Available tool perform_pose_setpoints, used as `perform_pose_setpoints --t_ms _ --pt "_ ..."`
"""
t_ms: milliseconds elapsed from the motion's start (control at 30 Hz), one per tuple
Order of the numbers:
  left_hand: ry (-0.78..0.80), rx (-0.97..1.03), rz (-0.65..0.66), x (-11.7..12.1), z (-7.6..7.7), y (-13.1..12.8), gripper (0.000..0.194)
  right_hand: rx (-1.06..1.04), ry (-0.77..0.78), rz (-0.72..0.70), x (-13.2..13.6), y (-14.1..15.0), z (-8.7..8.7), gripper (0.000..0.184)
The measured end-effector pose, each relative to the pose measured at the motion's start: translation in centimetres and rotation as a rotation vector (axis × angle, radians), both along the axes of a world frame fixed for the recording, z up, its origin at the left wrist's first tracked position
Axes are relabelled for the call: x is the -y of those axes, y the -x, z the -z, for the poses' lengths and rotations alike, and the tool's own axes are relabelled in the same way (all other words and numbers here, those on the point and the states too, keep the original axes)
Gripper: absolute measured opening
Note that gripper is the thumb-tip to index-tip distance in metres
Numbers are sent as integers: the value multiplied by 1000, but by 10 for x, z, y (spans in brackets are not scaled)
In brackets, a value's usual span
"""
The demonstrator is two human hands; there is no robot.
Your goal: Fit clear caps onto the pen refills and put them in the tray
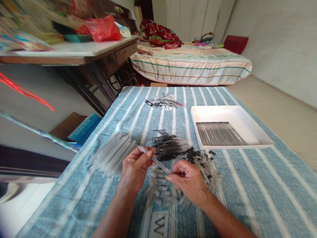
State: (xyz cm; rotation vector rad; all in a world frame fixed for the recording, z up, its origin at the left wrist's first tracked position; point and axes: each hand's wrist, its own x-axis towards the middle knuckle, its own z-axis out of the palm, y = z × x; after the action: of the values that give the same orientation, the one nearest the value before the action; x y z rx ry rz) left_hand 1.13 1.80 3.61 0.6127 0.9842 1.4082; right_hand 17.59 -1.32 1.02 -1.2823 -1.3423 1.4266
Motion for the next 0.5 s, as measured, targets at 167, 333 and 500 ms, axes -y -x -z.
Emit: perform_pose_setpoints --t_ms 167,333,500 --pt "23 -21 19 0 1 0 9 16 -71 49 -1 5 -1 17" --pt "67 -108 137 1 5 1 12 122 -147 22 -1 3 1 13" --pt "104 -136 140 2 6 0 17 188 -232 51 0 3 4 15"
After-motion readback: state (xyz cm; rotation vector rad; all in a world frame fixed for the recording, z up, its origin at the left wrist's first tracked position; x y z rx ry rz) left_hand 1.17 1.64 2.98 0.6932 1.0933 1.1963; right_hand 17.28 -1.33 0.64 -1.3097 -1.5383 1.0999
